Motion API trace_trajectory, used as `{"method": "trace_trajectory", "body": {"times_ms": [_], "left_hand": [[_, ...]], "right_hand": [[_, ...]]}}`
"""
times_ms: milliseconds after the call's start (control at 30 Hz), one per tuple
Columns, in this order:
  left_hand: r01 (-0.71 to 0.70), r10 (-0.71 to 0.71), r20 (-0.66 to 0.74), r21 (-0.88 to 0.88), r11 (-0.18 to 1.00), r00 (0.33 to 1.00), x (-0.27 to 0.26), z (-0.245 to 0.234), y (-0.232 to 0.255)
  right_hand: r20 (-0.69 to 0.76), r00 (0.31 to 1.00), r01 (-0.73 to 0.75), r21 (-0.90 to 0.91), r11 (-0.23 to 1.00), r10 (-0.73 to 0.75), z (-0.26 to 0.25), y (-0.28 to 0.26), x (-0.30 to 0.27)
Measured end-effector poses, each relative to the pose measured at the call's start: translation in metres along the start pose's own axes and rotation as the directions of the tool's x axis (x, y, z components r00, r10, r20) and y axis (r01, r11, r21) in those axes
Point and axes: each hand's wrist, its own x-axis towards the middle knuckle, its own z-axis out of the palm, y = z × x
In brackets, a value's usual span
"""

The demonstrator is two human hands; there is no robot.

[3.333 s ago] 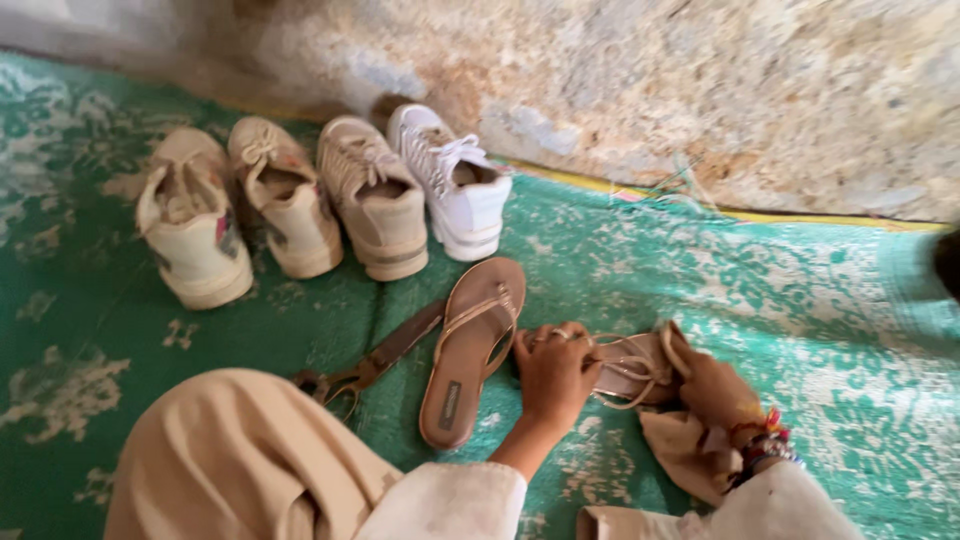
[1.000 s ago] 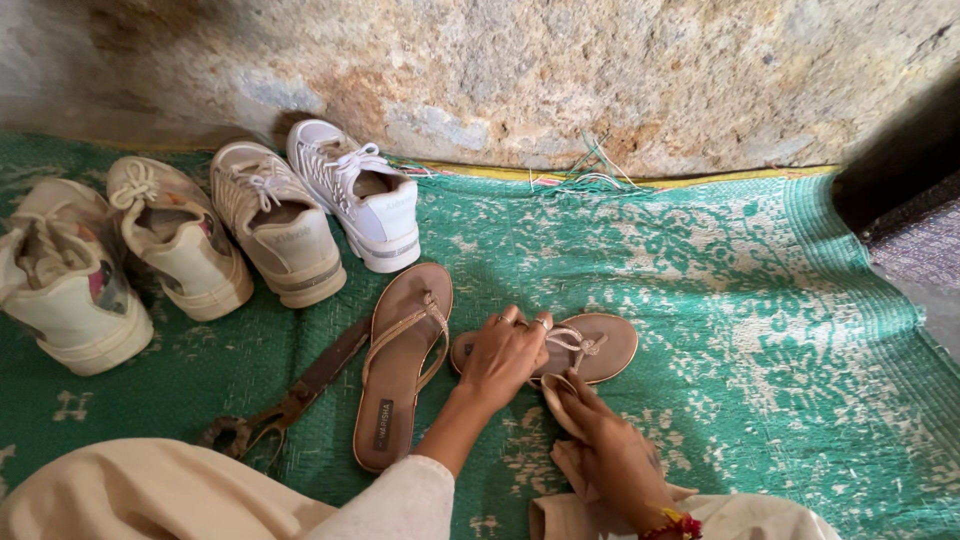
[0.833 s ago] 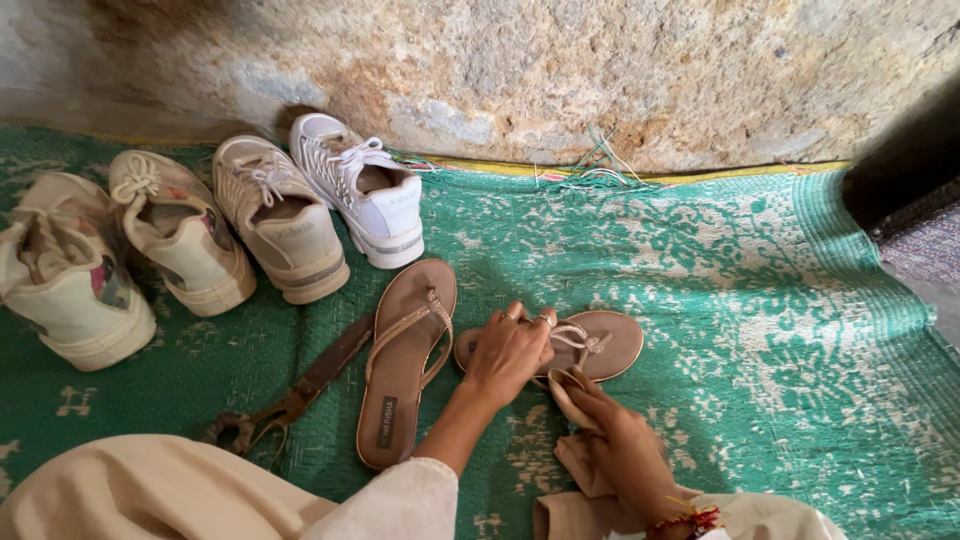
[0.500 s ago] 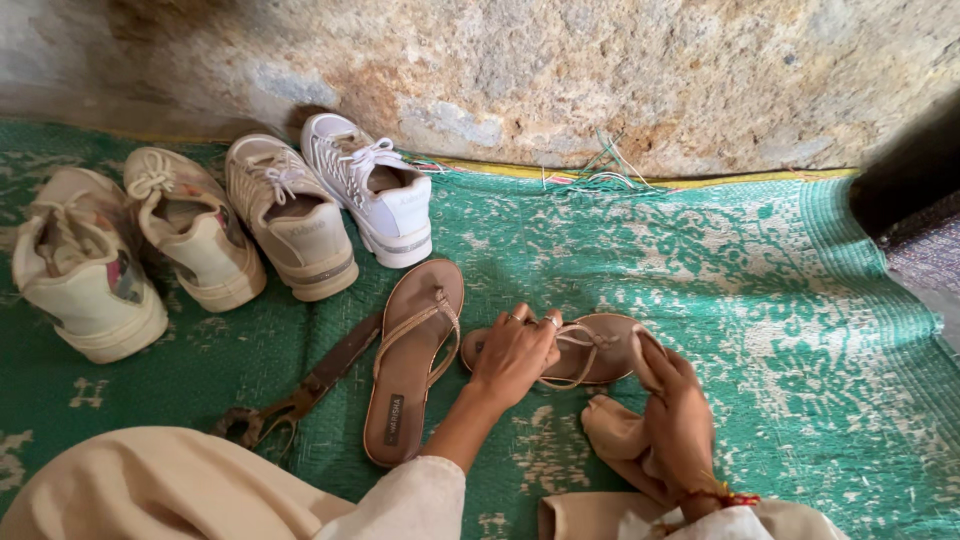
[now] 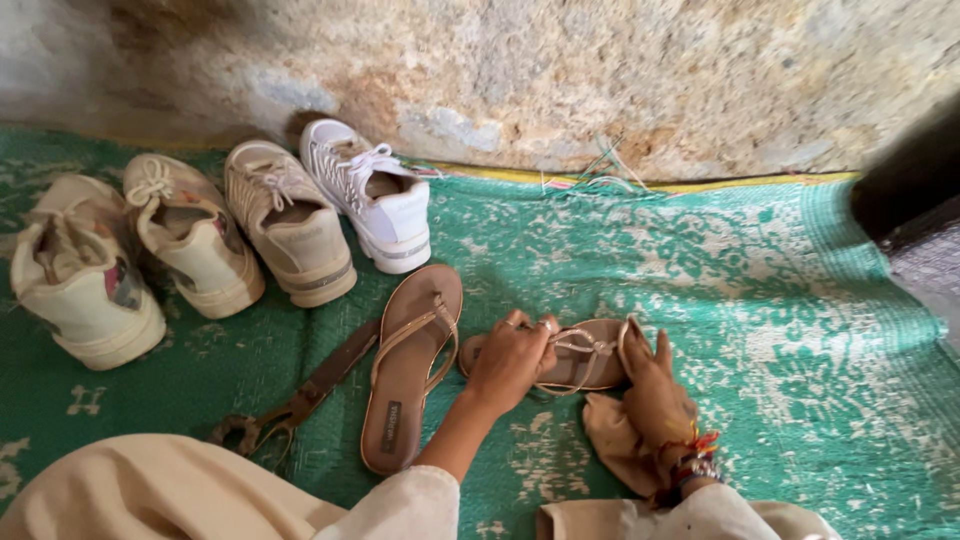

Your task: The person sits on a green mat and uses a cloth to wipe the straps and soles of a pair of beige sandals. They turn the sandals over to clean different surfaces and continue wiping until the clip ends.

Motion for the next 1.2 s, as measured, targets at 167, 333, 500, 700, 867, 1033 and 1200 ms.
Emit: {"method": "trace_trajectory", "body": {"times_ms": [167,333,500,700,867,1033,1200], "left_hand": [[0.053,-0.056,-0.053,-0.062,0.997,0.997,-0.008,-0.009,0.002],[0.149,-0.153,-0.022,-0.109,0.983,0.988,-0.021,-0.023,0.012],[0.104,-0.112,-0.053,-0.127,0.986,0.992,-0.031,-0.021,0.013],[0.129,-0.141,-0.096,-0.122,0.984,0.985,-0.033,-0.005,0.007],[0.148,-0.154,-0.141,-0.055,0.987,0.978,-0.034,-0.006,0.008],[0.155,-0.159,-0.036,-0.1,0.983,0.987,-0.026,-0.017,0.017],[0.212,-0.206,0.069,-0.096,0.973,0.976,-0.019,-0.029,0.025]], "right_hand": [[-0.083,0.985,0.157,0.119,0.98,-0.148,0.013,0.003,-0.047],[-0.201,0.933,0.337,0.201,0.92,-0.298,0.022,0.005,-0.071],[-0.203,0.919,0.371,0.153,0.916,-0.339,0.023,-0.001,-0.075],[-0.07,0.997,0.058,0.18,0.982,-0.046,0.009,-0.008,-0.073],[0.029,0.998,-0.063,0.095,0.994,0.061,-0.005,-0.013,-0.046],[0.012,0.996,-0.084,0.094,0.992,0.084,-0.004,-0.013,-0.021],[0.029,0.992,-0.123,0.064,0.99,0.121,0.001,-0.01,-0.01]]}}
